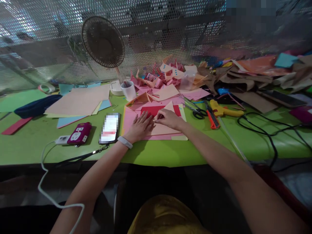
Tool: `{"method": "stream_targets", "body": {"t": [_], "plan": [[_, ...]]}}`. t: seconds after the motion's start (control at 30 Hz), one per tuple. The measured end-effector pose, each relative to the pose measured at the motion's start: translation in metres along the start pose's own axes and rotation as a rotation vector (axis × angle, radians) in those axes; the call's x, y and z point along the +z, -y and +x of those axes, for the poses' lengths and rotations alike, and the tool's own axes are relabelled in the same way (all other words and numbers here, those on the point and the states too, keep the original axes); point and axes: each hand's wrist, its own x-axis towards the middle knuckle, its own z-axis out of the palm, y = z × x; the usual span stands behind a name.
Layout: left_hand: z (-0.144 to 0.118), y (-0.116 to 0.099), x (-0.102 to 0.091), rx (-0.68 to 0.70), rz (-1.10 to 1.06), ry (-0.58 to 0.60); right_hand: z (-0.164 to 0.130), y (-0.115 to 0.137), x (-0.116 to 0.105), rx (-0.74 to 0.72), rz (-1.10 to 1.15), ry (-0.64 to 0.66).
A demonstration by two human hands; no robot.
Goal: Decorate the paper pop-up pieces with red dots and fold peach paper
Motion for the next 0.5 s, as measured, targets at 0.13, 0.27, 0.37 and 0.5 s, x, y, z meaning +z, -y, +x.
{"method": "stream_targets", "body": {"t": [0.13,0.27,0.37,0.5], "plan": [[-0.001,-0.001,0.000,-0.008,0.000,0.022,0.001,-0.001,0.000,0.010,0.014,0.004],[-0.001,-0.003,0.002,-0.006,0.027,-0.038,0.001,-0.001,0.002,0.030,-0.002,-0.003],[-0.001,-0.006,-0.001,0.049,0.087,-0.168,0.001,-0.002,0.002,0.003,-0.030,-0.004],[-0.001,-0.012,-0.013,0.207,0.142,-0.210,0.000,-0.003,0.001,-0.007,-0.043,0.000]]}}
